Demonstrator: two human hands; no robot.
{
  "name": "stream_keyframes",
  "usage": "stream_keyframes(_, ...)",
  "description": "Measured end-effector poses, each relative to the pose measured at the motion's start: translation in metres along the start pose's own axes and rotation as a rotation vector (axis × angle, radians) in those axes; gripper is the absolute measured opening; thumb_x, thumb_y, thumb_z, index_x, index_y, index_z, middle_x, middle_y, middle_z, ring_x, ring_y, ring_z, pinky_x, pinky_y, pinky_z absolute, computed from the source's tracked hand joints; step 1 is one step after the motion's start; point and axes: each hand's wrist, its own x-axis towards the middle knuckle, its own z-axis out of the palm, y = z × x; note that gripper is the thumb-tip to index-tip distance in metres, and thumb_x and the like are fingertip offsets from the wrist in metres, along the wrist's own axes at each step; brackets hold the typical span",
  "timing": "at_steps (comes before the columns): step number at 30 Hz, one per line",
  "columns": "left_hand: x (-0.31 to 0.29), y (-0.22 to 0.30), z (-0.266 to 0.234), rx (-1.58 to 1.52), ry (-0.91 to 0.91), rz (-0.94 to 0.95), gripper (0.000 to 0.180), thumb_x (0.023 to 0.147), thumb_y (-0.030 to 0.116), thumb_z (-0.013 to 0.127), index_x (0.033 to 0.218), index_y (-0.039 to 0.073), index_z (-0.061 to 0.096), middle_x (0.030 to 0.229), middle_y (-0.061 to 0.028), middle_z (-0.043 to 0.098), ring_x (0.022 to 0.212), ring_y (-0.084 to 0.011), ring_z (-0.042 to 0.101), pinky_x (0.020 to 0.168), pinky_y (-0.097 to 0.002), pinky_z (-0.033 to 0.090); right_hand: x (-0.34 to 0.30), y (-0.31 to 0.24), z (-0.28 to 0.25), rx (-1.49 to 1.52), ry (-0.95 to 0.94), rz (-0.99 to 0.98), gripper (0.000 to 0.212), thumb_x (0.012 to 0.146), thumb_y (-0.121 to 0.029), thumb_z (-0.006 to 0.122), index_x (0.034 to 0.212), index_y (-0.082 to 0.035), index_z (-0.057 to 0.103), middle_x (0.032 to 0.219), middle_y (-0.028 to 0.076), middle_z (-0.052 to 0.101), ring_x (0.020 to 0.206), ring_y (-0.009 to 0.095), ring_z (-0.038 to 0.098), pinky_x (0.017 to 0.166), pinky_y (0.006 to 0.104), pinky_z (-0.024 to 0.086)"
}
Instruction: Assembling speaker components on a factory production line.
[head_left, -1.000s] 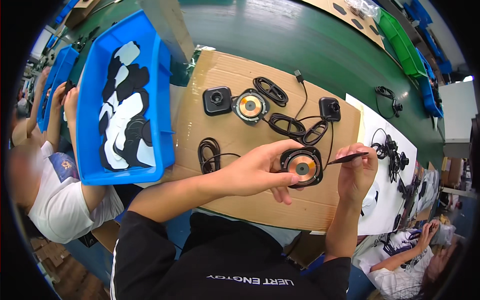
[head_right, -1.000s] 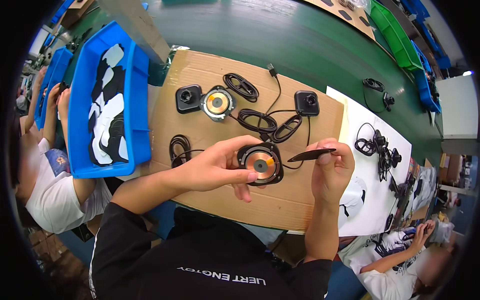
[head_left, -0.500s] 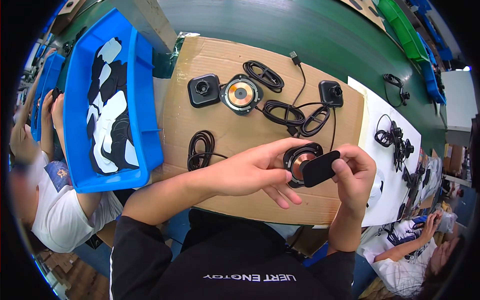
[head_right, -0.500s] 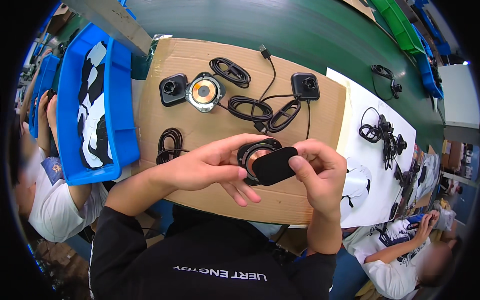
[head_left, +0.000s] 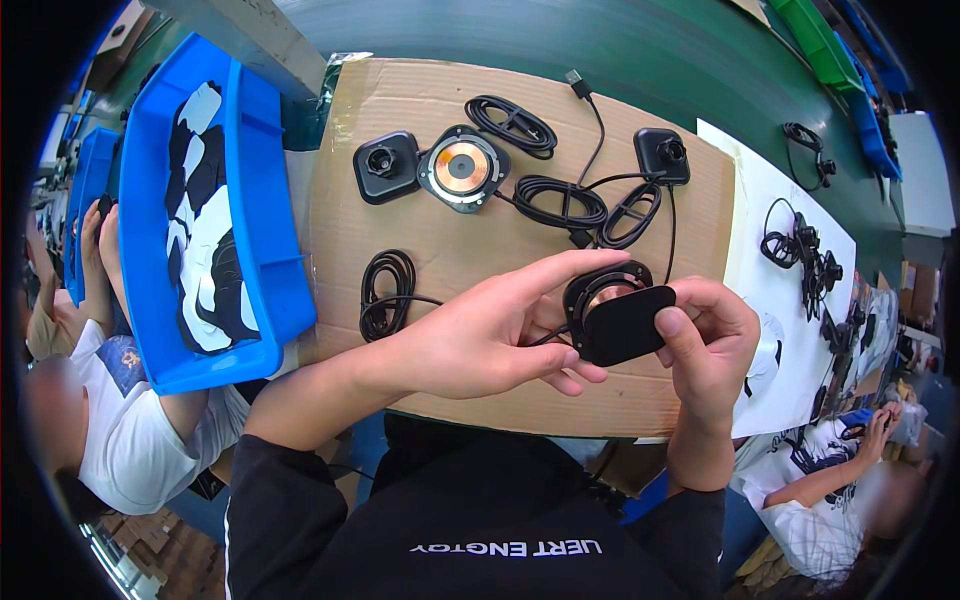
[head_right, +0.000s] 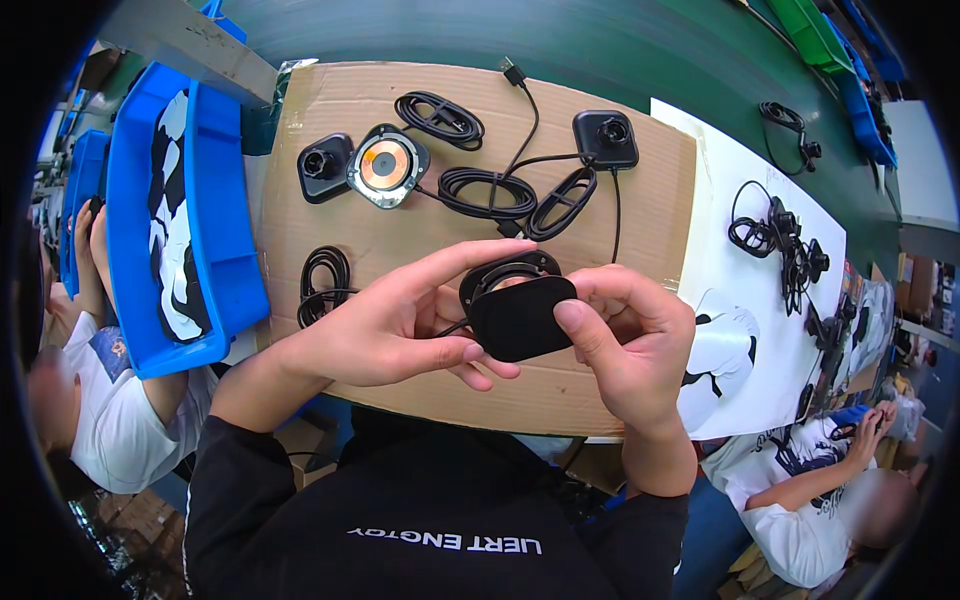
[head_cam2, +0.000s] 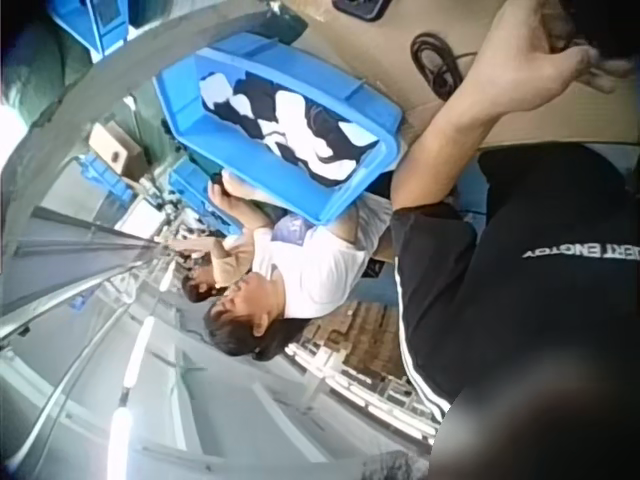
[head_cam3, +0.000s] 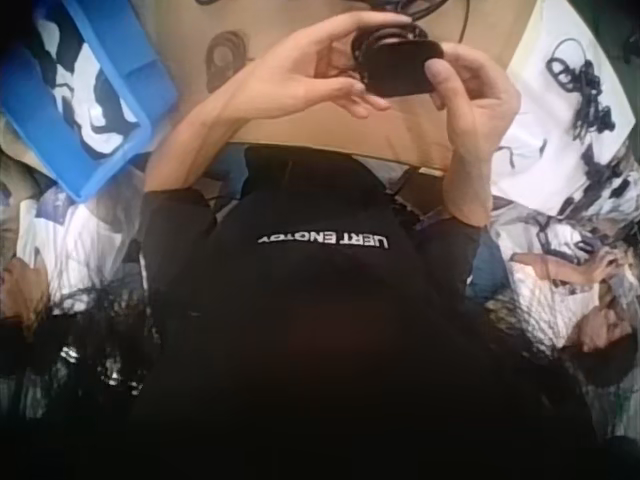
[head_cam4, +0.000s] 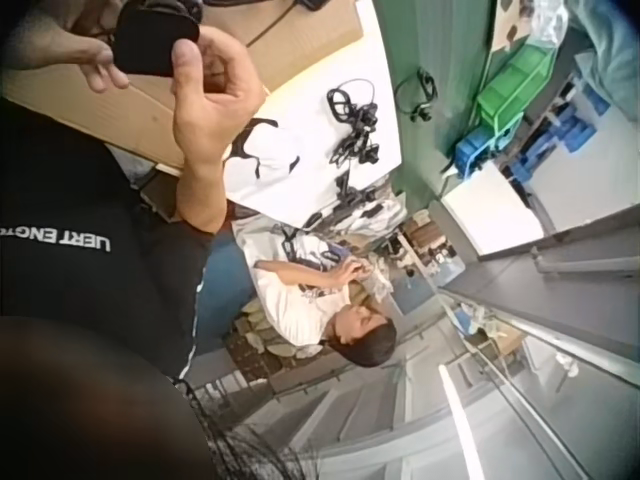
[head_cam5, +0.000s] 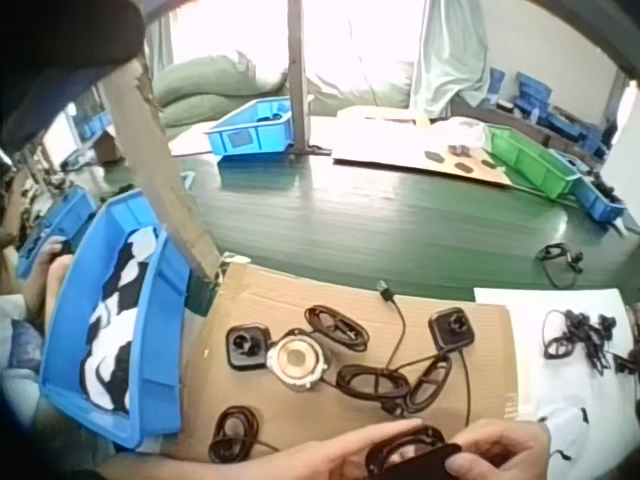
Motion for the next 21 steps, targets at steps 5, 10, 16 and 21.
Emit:
stream_keyframes(5,0.0021,-0.0015,-0.0019,0.046,0.0,-0.015,0.071,0.085,-0.018,0.046,0.147,0.007,0.022,0.125,-0.0236,0.053,0.1,-0.0315,0.066,0.084,-0.035,0.06,-0.0033,-0.0007,0.0029,-0.062,0.045,-0.003,0.012,0.081,0.002,0.066,0.092,0.002,0.066,0.064,0.001,0.057,0.049,0.004,0.041,0.044,0.0147,0.03)
stream_keyframes(10,0.0032,-0.0058,-0.003,0.042,-0.018,0.037,0.07,0.085,-0.017,0.044,0.147,0.007,0.022,0.127,-0.0241,0.052,0.104,-0.033,0.064,0.086,-0.0362,0.059,-0.0032,-0.0004,0.0031,-0.142,0.021,-0.056,0.012,0.08,0.003,0.066,0.092,0.002,0.067,0.068,0.002,0.059,0.051,0.004,0.04,0.045,0.0151,0.029)
stream_keyframes(16,0.0045,-0.0065,-0.0034,-0.014,-0.019,0.036,0.071,0.084,-0.018,0.042,0.147,0.007,0.022,0.128,-0.0246,0.051,0.105,-0.0346,0.063,0.087,-0.0372,0.059,-0.0022,-0.0003,0.0037,-0.167,0.013,-0.056,0.011,0.079,0.003,0.067,0.09,0.003,0.068,0.072,0.003,0.061,0.053,0.004,0.04,0.046,0.0155,0.029)
stream_keyframes(21,0.0047,-0.0066,-0.0051,-0.019,-0.022,0.041,0.071,0.084,-0.019,0.042,0.147,0.006,0.021,0.13,-0.0254,0.049,0.105,-0.0357,0.063,0.087,-0.0374,0.059,-0.0015,0.0018,0.0033,-0.161,0.015,-0.067,0.011,0.079,0.003,0.067,0.09,0.003,0.068,0.074,0.004,0.063,0.053,0.004,0.04,0.046,0.0154,0.03)
